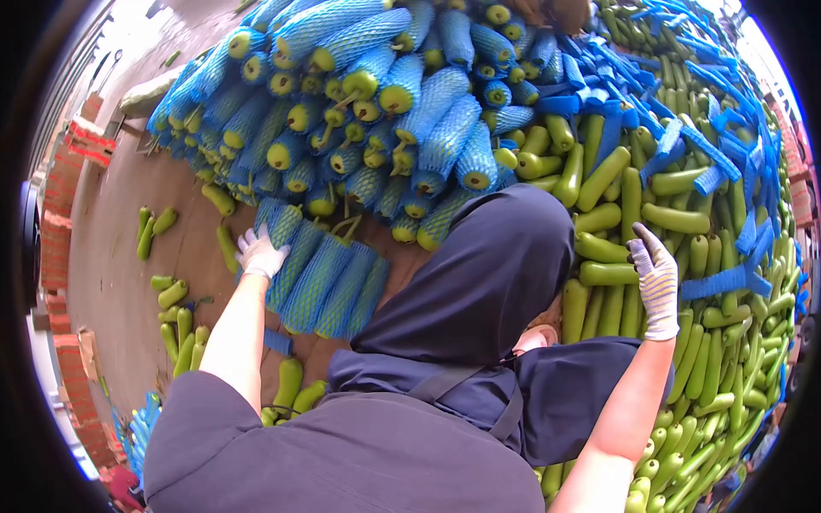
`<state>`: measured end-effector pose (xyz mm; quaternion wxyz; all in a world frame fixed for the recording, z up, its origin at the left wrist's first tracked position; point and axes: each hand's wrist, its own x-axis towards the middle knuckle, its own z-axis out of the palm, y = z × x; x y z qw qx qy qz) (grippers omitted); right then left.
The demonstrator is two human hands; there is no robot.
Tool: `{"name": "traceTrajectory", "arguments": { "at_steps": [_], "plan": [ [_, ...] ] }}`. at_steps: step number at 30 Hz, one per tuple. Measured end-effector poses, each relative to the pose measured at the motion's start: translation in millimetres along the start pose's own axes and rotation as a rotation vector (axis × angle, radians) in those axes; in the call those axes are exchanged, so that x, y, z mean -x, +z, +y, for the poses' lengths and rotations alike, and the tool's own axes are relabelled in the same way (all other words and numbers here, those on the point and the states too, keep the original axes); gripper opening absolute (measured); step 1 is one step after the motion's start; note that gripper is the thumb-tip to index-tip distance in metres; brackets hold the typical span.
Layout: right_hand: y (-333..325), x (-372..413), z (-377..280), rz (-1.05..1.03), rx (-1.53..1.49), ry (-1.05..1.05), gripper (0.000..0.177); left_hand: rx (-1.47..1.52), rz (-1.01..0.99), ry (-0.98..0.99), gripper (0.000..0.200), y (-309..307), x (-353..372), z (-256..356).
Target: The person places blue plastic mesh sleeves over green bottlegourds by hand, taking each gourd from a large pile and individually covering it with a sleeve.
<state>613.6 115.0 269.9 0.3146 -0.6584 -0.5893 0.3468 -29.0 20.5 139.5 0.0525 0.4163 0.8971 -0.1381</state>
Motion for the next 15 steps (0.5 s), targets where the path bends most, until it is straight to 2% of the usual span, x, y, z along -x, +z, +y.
{"name": "traceTrajectory", "arguments": {
  "at_steps": [1,3,4,6,7,8,9,11,13,15],
  "plan": [
    [-1,2,1,0.021,0.001,0.016,0.039,-0.057,0.065,0.003,0.086,1,3,6],
    [0,2,-2,0.038,0.119,-0.066,0.036,0.131,-0.112,0.091,0.088,11,-23,-11],
    [2,5,-9,0.031,0.160,-0.095,0.035,0.250,-0.069,0.190,0.088,27,-36,-25],
    [0,6,-11,0.064,0.322,-0.171,0.035,0.368,-0.090,0.213,0.082,43,-56,-40],
    [-2,6,-9,0.022,0.246,-0.068,0.038,0.262,-0.170,0.178,0.081,34,-65,-38],
    [-4,4,-3,0.044,0.361,-0.131,0.042,0.173,-0.187,0.155,0.079,22,-72,-32],
    [-6,3,4,0.054,0.347,-0.150,0.046,0.112,-0.131,0.093,0.073,-24,-53,7],
    [-6,-1,13,0.058,0.317,-0.131,0.048,0.192,0.371,0.410,0.058,-34,-73,34],
    [-4,-8,19,0.007,0.322,-0.087,0.050,0.430,0.645,0.704,0.047,-105,-38,124],
    [2,-17,27,-0.025,0.341,-0.075,0.050,0.646,0.733,1.004,0.042,-180,25,214]
  ]
}}
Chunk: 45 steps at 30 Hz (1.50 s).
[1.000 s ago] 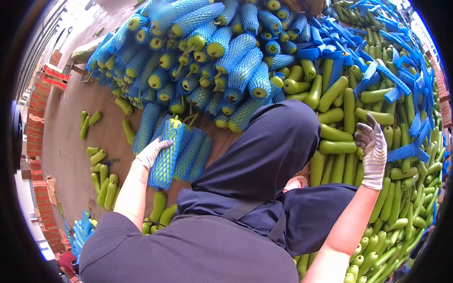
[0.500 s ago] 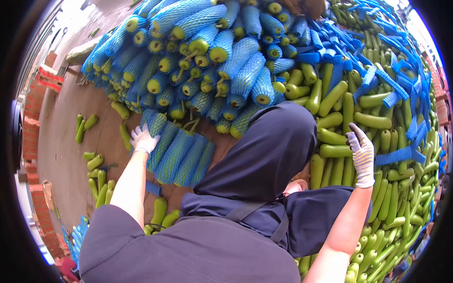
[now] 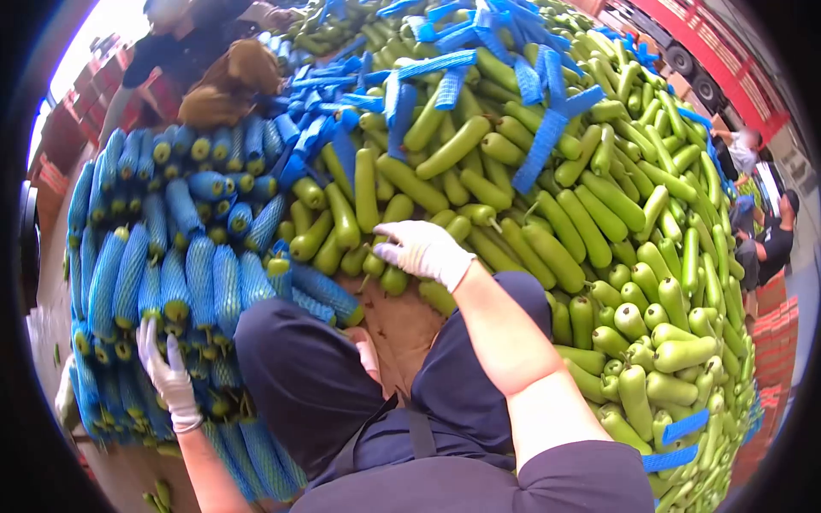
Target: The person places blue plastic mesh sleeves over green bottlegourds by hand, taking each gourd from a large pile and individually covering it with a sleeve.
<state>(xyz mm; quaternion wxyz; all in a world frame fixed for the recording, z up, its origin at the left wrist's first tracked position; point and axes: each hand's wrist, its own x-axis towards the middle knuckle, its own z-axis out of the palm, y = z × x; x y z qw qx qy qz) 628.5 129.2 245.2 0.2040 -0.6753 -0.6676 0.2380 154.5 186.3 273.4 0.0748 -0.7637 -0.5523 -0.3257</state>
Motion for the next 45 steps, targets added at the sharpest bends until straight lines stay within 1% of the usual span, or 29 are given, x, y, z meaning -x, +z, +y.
{"name": "traceTrajectory", "arguments": {
  "at_steps": [2,5,8,9,10,11,12,13,14,15,16,18,20,21,23,24,25,27,28,30,32,34,36,37,40,41,42,44,45],
  "plan": [
    [8,-9,5,0.031,-0.026,-0.017,0.049,0.357,0.026,0.097,0.041,26,-53,80],
    [1,-17,3,0.064,-0.078,-0.024,0.050,0.689,-0.137,0.273,0.041,63,-104,203],
    [-9,-22,27,0.242,-0.113,-0.043,0.051,0.819,-0.504,0.587,0.047,115,-114,274],
    [-16,-30,52,0.285,-0.059,-0.056,0.050,0.873,-0.685,0.583,0.048,139,-110,281],
    [-44,-30,57,0.281,-0.177,0.161,0.050,0.921,-0.872,0.568,0.050,165,-99,283],
    [-68,-32,84,0.263,-0.308,0.269,0.051,0.844,-1.026,0.488,0.054,189,-87,278],
    [-87,-38,122,0.358,-0.234,0.282,0.053,0.528,-1.193,0.516,0.059,203,-83,275],
    [-113,-38,139,0.480,-0.077,0.544,0.057,0.362,-1.322,0.546,0.060,204,-90,281],
    [-119,-38,182,0.718,-0.033,0.637,0.053,0.189,-1.436,0.573,0.062,203,-98,290],
    [-119,-37,252,0.781,0.094,0.782,0.059,0.378,-1.397,0.484,0.066,207,-101,298],
    [-131,-29,275,0.756,-0.113,0.885,0.065,0.376,-1.399,0.489,0.066,215,-100,304],
    [-130,-22,315,0.760,-0.101,1.033,0.066,0.926,-1.054,0.437,0.059,228,-100,313],
    [-118,-15,326,0.743,-0.516,0.791,0.061,0.920,-1.069,0.406,0.059,232,-107,318],
    [-117,-18,325,0.734,-0.516,0.795,0.061,0.833,-1.060,0.425,0.059,236,-108,318],
    [-114,-25,314,0.814,-0.806,0.533,0.047,0.746,-1.046,0.393,0.057,239,-106,319],
    [-111,-33,298,0.960,-1.199,0.361,0.033,0.749,-1.043,0.386,0.057,241,-106,321],
    [-114,-36,262,0.927,-1.476,0.262,0.026,0.829,-0.938,0.376,0.057,243,-105,323],
    [-105,-32,216,0.615,-1.727,0.088,0.034,0.914,-0.781,0.372,0.057,238,-109,326],
    [-100,-27,181,0.531,-1.717,-0.026,0.040,0.909,-0.773,0.364,0.057,237,-109,328],
    [-93,-18,128,0.482,-1.709,-0.022,0.044,1.201,-0.691,0.242,0.062,235,-107,332],
    [-84,-11,92,0.428,-1.672,-0.061,0.046,1.529,-0.849,-0.072,0.060,222,-104,335],
    [-76,-7,66,0.324,-1.637,-0.124,0.050,1.841,-0.869,-0.221,0.054,204,-106,336],
    [-68,-2,42,0.240,-1.622,-0.130,0.049,1.840,-0.788,-0.198,0.040,189,-107,330],
    [-63,1,31,0.237,-1.539,-0.012,0.048,1.854,-0.773,-0.225,0.038,183,-105,326],
    [-70,8,-2,-0.003,-0.857,0.115,0.085,1.770,-0.703,-0.208,0.035,181,-99,314],
    [-64,7,-4,0.095,-0.559,0.141,0.103,1.674,-0.659,-0.168,0.034,182,-98,312],
    [-59,9,-13,0.217,-0.464,0.094,0.107,1.483,-0.642,-0.126,0.033,182,-96,310],
    [-34,0,-16,0.348,-0.661,-0.041,0.104,1.248,-0.595,0.032,0.032,177,-89,307],
    [-33,-2,-21,0.335,-0.693,-0.088,0.103,1.480,-0.548,-0.040,0.030,187,-85,312]
  ]
}}
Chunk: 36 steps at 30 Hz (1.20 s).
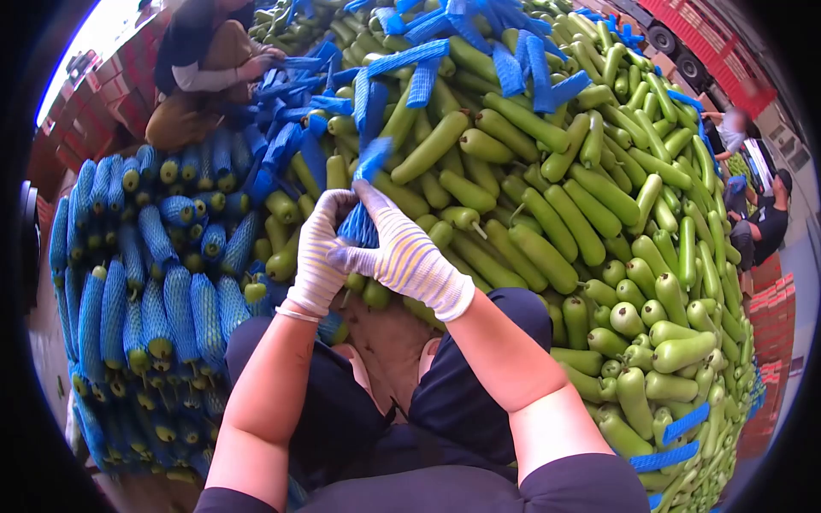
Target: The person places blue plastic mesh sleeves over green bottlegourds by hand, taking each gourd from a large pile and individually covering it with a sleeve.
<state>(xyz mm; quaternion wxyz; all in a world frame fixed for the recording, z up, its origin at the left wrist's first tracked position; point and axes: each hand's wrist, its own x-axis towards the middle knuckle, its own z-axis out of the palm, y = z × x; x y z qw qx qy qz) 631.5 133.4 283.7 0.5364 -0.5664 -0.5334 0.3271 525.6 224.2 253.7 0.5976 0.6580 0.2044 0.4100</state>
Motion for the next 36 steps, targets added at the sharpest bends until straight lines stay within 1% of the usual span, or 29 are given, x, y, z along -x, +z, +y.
{"name": "traceTrajectory", "arguments": {
  "at_steps": [1,3,4,5,7,8,9,11,12,13,14,15,16,17,18,19,21,22,23,25,26,28,29,30,31,32,33,35,36],
  "plan": [
    [-1,-4,10,0.010,0.043,-0.036,0.093,0.068,0.000,-0.001,0.025,-2,2,-2],
    [-16,-9,12,-0.052,-0.246,0.141,0.077,0.334,-0.046,-0.258,0.022,-16,-7,3],
    [-22,-13,29,-0.025,-0.313,0.131,0.056,0.293,-0.110,-0.257,0.024,-25,-8,9],
    [-31,-14,38,0.022,-0.137,0.179,0.038,0.262,-0.122,-0.310,0.022,-29,-9,14],
    [-43,-15,51,0.210,-0.106,0.201,0.027,0.089,-0.152,-0.387,0.020,-39,-13,12],
    [-48,-19,62,0.297,-0.059,0.067,0.023,0.000,-0.125,-0.350,0.019,-42,-16,2],
    [-50,-22,61,0.302,-0.061,0.066,0.023,-0.165,-0.129,-0.290,0.019,-48,-23,-8],
    [-51,-25,57,0.398,-0.062,0.112,0.020,-0.199,-0.061,-0.265,0.016,-47,-32,-22],
    [-47,-27,65,0.390,0.137,0.028,0.018,-0.285,-0.063,-0.226,0.021,-43,-33,-25],
    [-40,-26,66,0.334,0.141,0.083,0.018,-0.373,-0.065,-0.181,0.026,-38,-34,-28],
    [-31,-25,68,0.248,0.307,0.084,0.020,-0.582,-0.068,0.151,0.039,-27,-32,-22],
    [-23,-24,69,0.166,0.474,0.086,0.022,-0.692,-0.119,0.422,0.051,-8,-34,5],
    [-14,-17,118,0.090,0.743,0.016,0.024,-0.655,-0.188,0.532,0.053,8,-30,16],
    [-4,-21,129,0.007,1.012,-0.051,0.026,-0.613,-0.347,0.568,0.053,20,-21,32],
    [3,-18,138,0.151,0.226,-0.114,0.024,-0.553,-0.464,0.607,0.051,32,-15,35],
    [-5,-20,111,0.155,0.227,-0.114,0.024,-0.540,-0.512,0.642,0.051,40,-7,28],
    [-26,-24,75,0.060,0.071,0.174,0.023,-0.515,-0.482,0.653,0.052,45,-2,21],
    [-29,-22,76,0.165,0.011,0.089,0.021,-0.583,-0.437,0.612,0.054,43,0,20],
    [-31,-22,71,0.260,0.088,-0.032,0.018,-0.649,-0.394,0.571,0.056,39,1,19],
    [-35,-26,58,0.404,0.145,0.126,0.015,-0.609,-0.291,0.534,0.056,27,-1,7],
    [-36,-25,53,0.431,-0.164,0.274,0.015,-0.622,-0.262,0.526,0.053,23,-2,2],
    [-38,-23,46,0.447,-0.216,0.261,0.015,-0.679,-0.235,0.499,0.041,14,3,-4],
    [-37,-23,45,0.461,-0.241,0.248,0.015,-0.679,-0.235,0.493,0.041,13,4,-4],
    [-36,-22,50,0.466,-0.127,0.174,0.016,-0.697,-0.254,0.427,0.037,12,6,-4],
    [-32,-20,53,0.462,-0.128,0.180,0.016,-0.714,-0.274,0.358,0.032,11,7,-4],
    [-28,-17,56,0.423,0.042,0.103,0.017,-0.747,-0.206,0.348,0.024,10,6,-2],
    [-23,-16,54,0.381,0.210,0.025,0.017,-0.763,-0.176,0.400,0.021,0,0,-23],
    [-8,-7,48,0.338,0.438,-0.106,0.017,-0.214,-0.111,-0.234,0.018,-16,4,-59],
    [2,-4,46,0.247,0.471,-0.027,0.018,0.255,-0.056,-0.395,0.019,-15,-4,-36]
  ]
}}
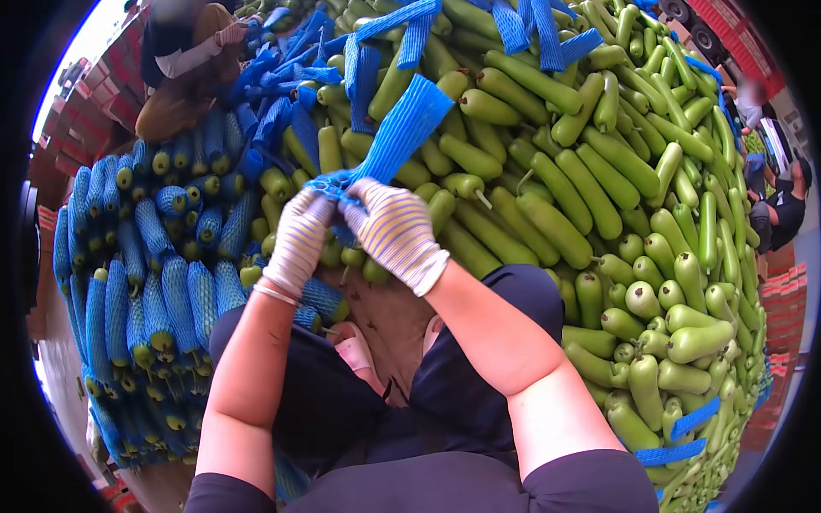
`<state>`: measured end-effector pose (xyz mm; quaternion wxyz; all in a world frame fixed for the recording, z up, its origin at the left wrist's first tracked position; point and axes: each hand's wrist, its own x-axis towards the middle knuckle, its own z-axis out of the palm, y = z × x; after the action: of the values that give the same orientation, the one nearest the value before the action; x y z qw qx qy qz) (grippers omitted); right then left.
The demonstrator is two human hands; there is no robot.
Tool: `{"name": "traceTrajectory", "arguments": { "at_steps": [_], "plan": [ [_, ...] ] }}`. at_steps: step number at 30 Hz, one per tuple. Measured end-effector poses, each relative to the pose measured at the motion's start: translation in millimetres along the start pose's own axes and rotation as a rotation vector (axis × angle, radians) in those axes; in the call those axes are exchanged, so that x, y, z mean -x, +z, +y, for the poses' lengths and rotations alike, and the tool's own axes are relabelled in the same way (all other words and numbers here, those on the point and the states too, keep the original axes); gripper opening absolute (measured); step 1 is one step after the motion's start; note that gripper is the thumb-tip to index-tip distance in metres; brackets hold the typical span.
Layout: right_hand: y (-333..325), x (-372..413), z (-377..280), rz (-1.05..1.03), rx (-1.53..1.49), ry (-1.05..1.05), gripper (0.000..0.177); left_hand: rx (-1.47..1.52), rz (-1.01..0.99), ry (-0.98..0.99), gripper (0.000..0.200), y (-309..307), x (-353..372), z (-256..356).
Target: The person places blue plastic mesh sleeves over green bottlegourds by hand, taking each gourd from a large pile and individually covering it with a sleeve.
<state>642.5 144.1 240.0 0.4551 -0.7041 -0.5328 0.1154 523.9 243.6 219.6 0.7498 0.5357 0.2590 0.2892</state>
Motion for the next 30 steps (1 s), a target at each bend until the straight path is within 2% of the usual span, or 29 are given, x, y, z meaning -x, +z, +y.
{"name": "traceTrajectory", "arguments": {
  "at_steps": [1,3,5,7,8,9,11,12,13,15,16,17,19,20,21,23,24,25,27,28,29,30],
  "plan": [
    [7,6,-6,-0.104,0.037,0.052,0.018,0.212,0.038,0.006,0.023,-1,-1,7],
    [18,16,-12,-0.324,0.120,0.086,0.022,0.518,-0.011,0.006,0.026,-10,2,14],
    [20,18,-20,-0.438,0.199,0.114,0.020,0.572,-0.008,0.008,0.029,-21,-6,-2],
    [27,11,2,-0.139,0.003,-0.121,0.015,0.488,0.014,-0.067,0.027,-17,-5,-3],
    [24,3,7,0.046,-0.169,-0.160,0.011,0.276,0.031,-0.091,0.026,-18,-4,-6],
    [23,-4,4,0.085,-0.600,0.151,0.010,-0.050,0.014,0.053,0.025,-3,2,6],
    [6,-13,-1,0.113,-1.062,0.399,0.013,-0.585,-0.018,0.281,0.028,0,4,1],
    [4,-11,0,0.075,-1.036,0.420,0.013,-0.748,-0.042,0.423,0.030,-5,3,0],
    [2,-12,1,0.079,-1.036,0.419,0.013,-0.748,-0.045,0.424,0.030,-9,1,-1],
    [-2,-12,-2,0.027,-0.962,0.315,0.012,-0.511,-0.123,0.241,0.028,-7,-1,9],
    [0,-12,-7,0.099,-0.869,0.213,0.013,-0.253,-0.167,0.133,0.027,-3,-2,14],
    [2,-11,-9,0.098,-0.868,0.215,0.013,-0.251,-0.167,0.132,0.027,-4,-3,14],
    [7,-4,-12,0.051,-0.668,0.049,0.014,-0.426,-0.212,0.092,0.027,-11,-2,15],
    [9,5,-20,-0.024,-0.639,0.090,0.014,-0.601,-0.167,-0.087,0.031,-27,-5,-11],
    [14,13,-31,-0.070,-0.790,0.078,0.013,-1.219,-0.455,0.165,0.037,-30,-9,-4],
    [3,26,-51,-0.471,-0.877,0.204,0.013,-0.795,-0.375,0.353,0.038,-11,-2,5],
    [6,34,-55,-0.550,-0.893,0.190,0.015,-0.796,-0.375,0.354,0.038,-10,0,12],
    [9,39,-57,-0.627,-0.907,0.176,0.018,-0.949,-0.399,0.458,0.038,-9,2,17],
    [14,38,-47,-0.648,-0.826,0.110,0.019,-1.253,-0.454,0.672,0.037,-9,4,24],
    [13,33,-42,-0.593,-0.571,0.042,0.020,-1.026,-0.322,0.628,0.039,-25,0,18],
    [11,28,-40,-0.530,-0.313,-0.022,0.021,-1.118,-0.215,0.466,0.040,-27,2,22],
    [7,23,-45,-0.569,-0.280,0.067,0.022,-1.440,-0.184,0.518,0.041,-24,7,26]
  ]
}}
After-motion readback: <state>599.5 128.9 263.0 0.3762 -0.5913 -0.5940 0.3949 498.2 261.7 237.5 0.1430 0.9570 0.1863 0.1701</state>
